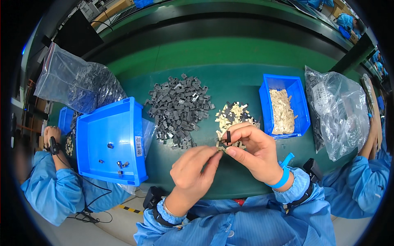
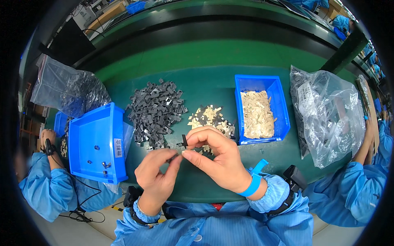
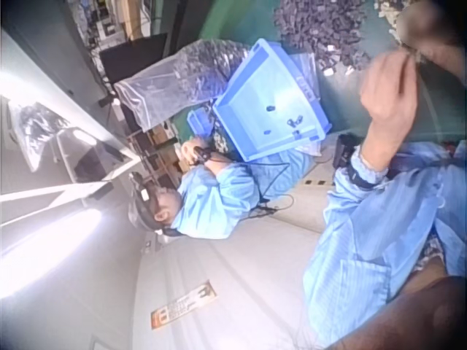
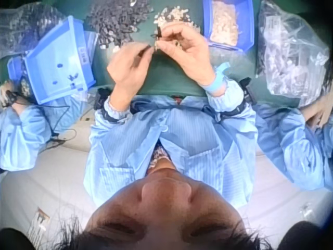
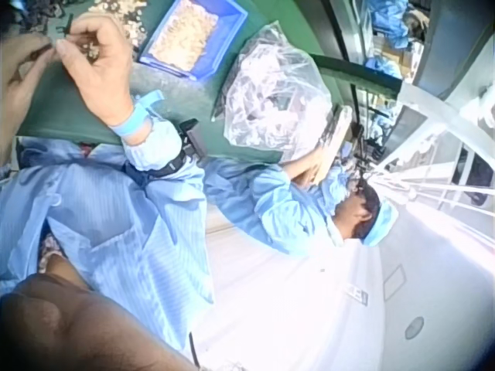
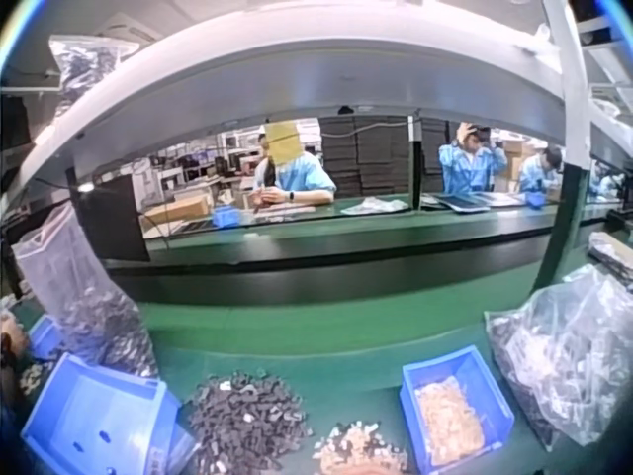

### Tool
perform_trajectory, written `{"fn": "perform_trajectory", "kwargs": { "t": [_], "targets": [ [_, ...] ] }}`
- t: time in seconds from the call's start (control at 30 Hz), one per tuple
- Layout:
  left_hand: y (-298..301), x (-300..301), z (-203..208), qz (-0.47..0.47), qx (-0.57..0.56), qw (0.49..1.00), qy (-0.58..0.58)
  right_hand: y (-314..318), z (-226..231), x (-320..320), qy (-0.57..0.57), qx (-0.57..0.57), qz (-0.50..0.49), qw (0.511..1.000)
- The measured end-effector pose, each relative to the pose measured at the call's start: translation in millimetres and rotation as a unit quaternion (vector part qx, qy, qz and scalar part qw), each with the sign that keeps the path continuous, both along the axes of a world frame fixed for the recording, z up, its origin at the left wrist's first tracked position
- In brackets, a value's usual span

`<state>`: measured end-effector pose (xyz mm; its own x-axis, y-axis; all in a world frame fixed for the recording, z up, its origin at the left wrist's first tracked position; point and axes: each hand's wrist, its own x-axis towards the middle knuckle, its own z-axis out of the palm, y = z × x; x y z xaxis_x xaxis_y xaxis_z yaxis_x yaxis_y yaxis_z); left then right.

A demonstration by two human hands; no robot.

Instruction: Manually sort and assemble small black and tan plastic components into sets.

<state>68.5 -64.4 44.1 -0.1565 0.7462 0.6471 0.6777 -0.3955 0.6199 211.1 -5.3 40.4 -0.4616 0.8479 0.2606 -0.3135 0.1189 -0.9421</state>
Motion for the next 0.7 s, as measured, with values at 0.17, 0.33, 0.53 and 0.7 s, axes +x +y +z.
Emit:
{"fn": "perform_trajectory", "kwargs": {
  "t": [0.17, 0.33, 0.53, 0.7],
  "targets": [
    [-20, 6, -3, -0.053, -0.141, 0.96, -0.238, -8, 1, 1, 0.052, -0.132, 0.066, 0.988],
    [-23, 11, -3, -0.104, -0.164, 0.89, -0.412, -9, 6, 2, 0.056, -0.194, 0.091, 0.975],
    [-24, 2, -3, -0.186, -0.217, 0.776, -0.562, -9, 6, 1, 0.06, -0.184, 0.095, 0.976],
    [-24, 1, 4, -0.186, -0.247, 0.682, -0.663, -8, 4, 2, 0.06, -0.169, 0.093, 0.979]
  ]
}}
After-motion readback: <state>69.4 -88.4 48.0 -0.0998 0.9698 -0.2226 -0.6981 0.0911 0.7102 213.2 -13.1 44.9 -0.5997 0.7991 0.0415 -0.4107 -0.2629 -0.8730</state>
